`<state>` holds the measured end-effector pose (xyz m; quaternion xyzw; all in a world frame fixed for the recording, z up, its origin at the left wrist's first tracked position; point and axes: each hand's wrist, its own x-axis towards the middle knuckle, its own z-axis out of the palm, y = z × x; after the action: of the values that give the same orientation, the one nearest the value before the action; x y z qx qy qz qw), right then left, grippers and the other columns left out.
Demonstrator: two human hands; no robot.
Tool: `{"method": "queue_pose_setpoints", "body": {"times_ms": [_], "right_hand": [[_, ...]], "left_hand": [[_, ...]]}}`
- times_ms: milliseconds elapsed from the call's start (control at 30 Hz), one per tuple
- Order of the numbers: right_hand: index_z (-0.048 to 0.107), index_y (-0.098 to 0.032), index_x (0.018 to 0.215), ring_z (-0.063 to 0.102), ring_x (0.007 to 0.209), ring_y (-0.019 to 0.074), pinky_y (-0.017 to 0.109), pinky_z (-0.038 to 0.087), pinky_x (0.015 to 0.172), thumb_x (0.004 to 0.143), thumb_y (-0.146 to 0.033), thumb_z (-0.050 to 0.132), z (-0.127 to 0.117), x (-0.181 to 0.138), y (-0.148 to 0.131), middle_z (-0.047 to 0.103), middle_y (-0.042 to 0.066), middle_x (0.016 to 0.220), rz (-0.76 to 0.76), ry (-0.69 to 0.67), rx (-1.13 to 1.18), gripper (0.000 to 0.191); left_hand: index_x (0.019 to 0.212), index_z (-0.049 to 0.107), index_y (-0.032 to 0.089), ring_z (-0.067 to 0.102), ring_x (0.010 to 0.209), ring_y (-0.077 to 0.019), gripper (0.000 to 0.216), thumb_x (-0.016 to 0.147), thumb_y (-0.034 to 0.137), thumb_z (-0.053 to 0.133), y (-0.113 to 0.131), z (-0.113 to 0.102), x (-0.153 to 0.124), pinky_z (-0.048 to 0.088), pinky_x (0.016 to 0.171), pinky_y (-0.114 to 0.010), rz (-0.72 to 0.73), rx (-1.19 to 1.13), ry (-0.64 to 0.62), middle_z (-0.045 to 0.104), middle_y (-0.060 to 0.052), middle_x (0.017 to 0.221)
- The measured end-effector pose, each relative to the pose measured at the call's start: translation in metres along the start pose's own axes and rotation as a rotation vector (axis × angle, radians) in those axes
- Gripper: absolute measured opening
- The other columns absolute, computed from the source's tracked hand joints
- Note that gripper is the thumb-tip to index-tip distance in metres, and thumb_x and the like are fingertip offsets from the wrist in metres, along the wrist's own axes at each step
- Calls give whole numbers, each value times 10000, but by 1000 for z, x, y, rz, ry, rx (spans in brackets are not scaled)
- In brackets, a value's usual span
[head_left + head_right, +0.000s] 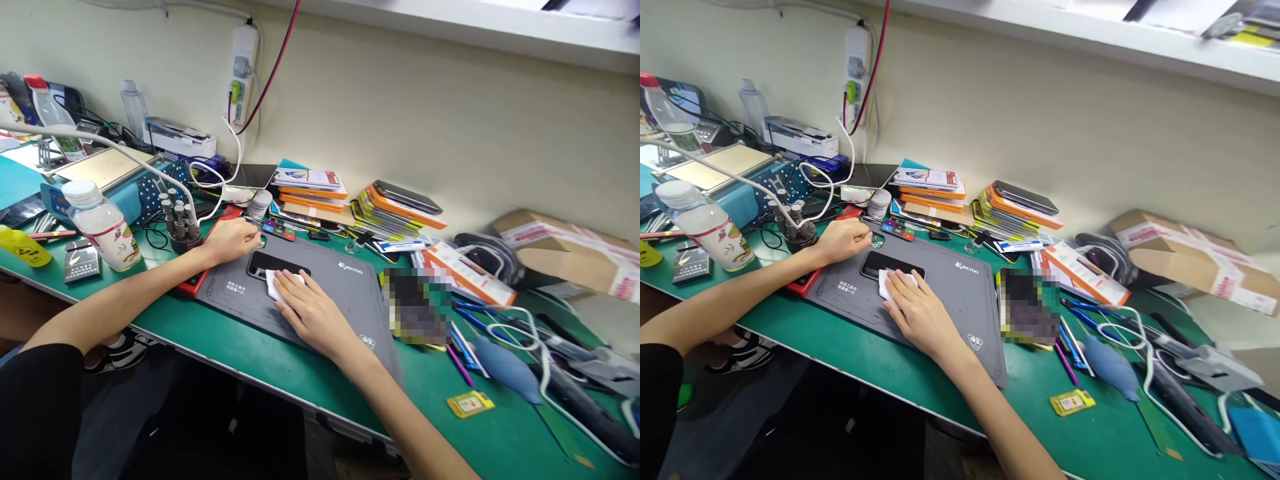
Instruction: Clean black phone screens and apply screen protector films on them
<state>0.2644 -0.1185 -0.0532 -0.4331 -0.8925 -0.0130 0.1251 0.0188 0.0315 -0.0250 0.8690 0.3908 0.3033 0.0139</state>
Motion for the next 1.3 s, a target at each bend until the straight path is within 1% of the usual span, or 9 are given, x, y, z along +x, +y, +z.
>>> {"method": "queue_pose_setpoints", "body": {"times_ms": [167,267,367,567,667,867,1067,1167,1300], "right_hand": [[499,-129,1624,415,1594,292,577,281,1353,1159,-390,319,1,35,-20,482,125,1672,-51,-23,-16,564],[519,-143,1614,421,1591,284,569,296,1349,1156,-358,330,4,42,-23,503,120,1656,-56,-3,-12,540],[525,-170,1613,428,1586,276,579,306,1345,1157,-323,326,7,28,-15,511,99,1650,-40,25,-17,520],[451,-277,1660,451,1564,293,642,340,1319,1147,-294,366,6,-30,18,530,57,1636,37,93,-5,521],[449,-287,1661,449,1566,290,637,354,1312,1146,-299,372,3,-45,24,515,50,1647,71,98,9,521],[581,-220,1573,441,1574,284,621,322,1328,1159,-350,325,3,-33,29,550,67,1622,151,77,18,504],[599,-214,1559,468,1559,303,656,342,1304,1156,-378,289,9,-11,44,586,97,1594,185,93,2,534],[585,-206,1572,486,1546,311,644,348,1306,1149,-393,338,12,-16,41,592,104,1588,143,141,-23,525],[584,-241,1575,566,1485,303,619,382,1296,1129,-383,438,16,-36,43,619,90,1560,115,217,7,490]], "left_hand": [[604,516,209,597,725,-171,366,965,262,546,-2,-2,-1,327,651,-328,13,-3,5,688,-31,700],[604,503,210,605,731,-173,375,974,264,532,-3,-3,-1,323,650,-331,8,-5,14,691,-31,698],[593,477,213,595,716,-174,387,971,272,535,-3,-3,-1,314,641,-334,2,-11,11,672,-28,668],[592,498,213,581,704,-171,370,954,269,549,-2,2,-1,313,635,-333,-18,-34,1,677,-25,687],[593,516,212,589,720,-174,361,947,269,551,-2,3,-1,315,634,-333,-16,-38,-8,677,-29,699],[602,499,210,592,734,-177,366,957,286,544,-2,2,0,302,635,-339,-16,-44,-2,681,-32,710],[590,498,210,587,709,-168,374,958,264,540,0,0,-2,336,645,-332,-12,-29,6,691,-29,709],[595,500,210,602,732,-174,375,963,271,543,0,2,-3,349,650,-330,-15,-19,-2,692,-33,718],[598,497,211,594,730,-175,386,976,277,540,1,4,-3,344,650,-337,-13,-25,-35,673,-30,710]]}}
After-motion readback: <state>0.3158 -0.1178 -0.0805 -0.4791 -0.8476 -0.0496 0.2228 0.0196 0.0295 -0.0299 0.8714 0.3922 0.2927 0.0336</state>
